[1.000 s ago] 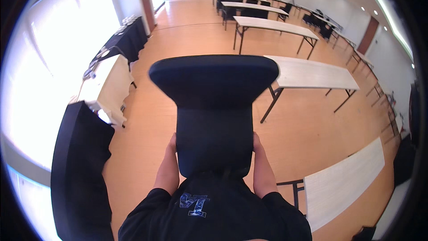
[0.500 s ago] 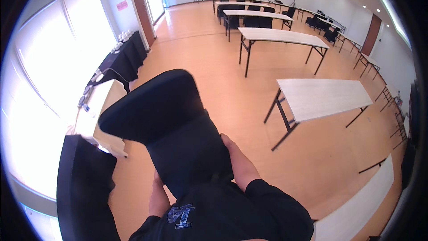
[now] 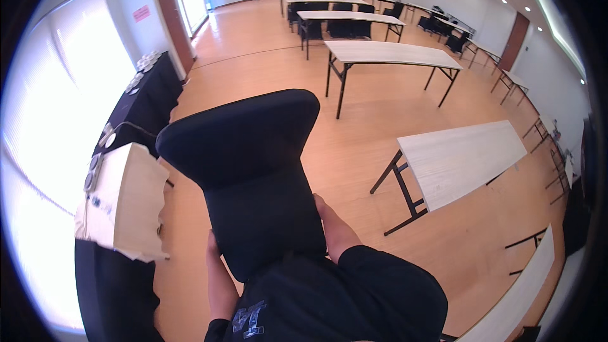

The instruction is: The person picks up a black chair from a stack against a wall, carries it across a room filled with tables, and places it between two tables, before returning to the stack to pick up another chair.

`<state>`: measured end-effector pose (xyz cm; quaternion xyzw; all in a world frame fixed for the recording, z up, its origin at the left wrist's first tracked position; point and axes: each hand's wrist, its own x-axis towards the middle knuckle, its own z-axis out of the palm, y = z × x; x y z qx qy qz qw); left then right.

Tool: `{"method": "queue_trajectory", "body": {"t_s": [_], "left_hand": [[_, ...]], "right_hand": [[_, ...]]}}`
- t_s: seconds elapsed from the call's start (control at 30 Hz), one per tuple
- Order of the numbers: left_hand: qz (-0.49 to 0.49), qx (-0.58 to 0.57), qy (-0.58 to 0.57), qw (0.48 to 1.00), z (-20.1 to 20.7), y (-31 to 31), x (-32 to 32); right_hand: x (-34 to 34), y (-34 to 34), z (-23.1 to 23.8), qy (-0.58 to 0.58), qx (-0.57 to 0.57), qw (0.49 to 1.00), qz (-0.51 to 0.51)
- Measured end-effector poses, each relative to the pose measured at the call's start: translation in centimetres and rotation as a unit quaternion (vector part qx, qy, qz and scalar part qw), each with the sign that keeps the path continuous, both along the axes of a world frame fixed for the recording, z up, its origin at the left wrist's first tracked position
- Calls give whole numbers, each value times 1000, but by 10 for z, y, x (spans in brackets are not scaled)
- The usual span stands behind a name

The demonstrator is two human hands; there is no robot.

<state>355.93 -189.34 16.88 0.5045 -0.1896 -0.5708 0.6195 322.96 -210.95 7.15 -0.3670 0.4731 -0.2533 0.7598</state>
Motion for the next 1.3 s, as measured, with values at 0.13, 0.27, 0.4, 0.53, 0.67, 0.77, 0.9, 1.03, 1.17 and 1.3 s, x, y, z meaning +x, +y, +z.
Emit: {"method": "queue_trajectory", "body": {"t_s": [0.13,0.27,0.4,0.53,0.67,0.77,0.9,1.03,1.17,1.3], "left_hand": [[-80,-5,8,997,-13,-122,30],[-182,-12,12,983,-14,-258,43],[-277,-26,19,960,-12,-379,25],[-339,-3,14,941,-17,-456,20],[-398,2,21,917,-15,-536,-18],[-392,-7,24,919,-11,-588,-33],[-384,-27,55,921,-7,-660,-90],[-377,-67,72,921,25,-728,-142],[-355,-75,40,931,22,-789,-137],[-483,-54,-31,873,-20,-883,-239]], "right_hand": [[-11,-58,5,-20,-4,995,-101],[-15,-115,10,-27,-15,978,-208],[-42,-167,23,-54,-36,956,-287],[-42,-208,39,60,-2,948,-314],[-82,-253,12,125,-34,928,-349],[-86,-301,6,132,-66,921,-360],[-144,-374,22,186,-57,929,-314],[-195,-454,39,129,-47,915,-379],[-172,-495,76,219,-91,912,-334],[-272,-485,35,-79,10,890,-449]]}}
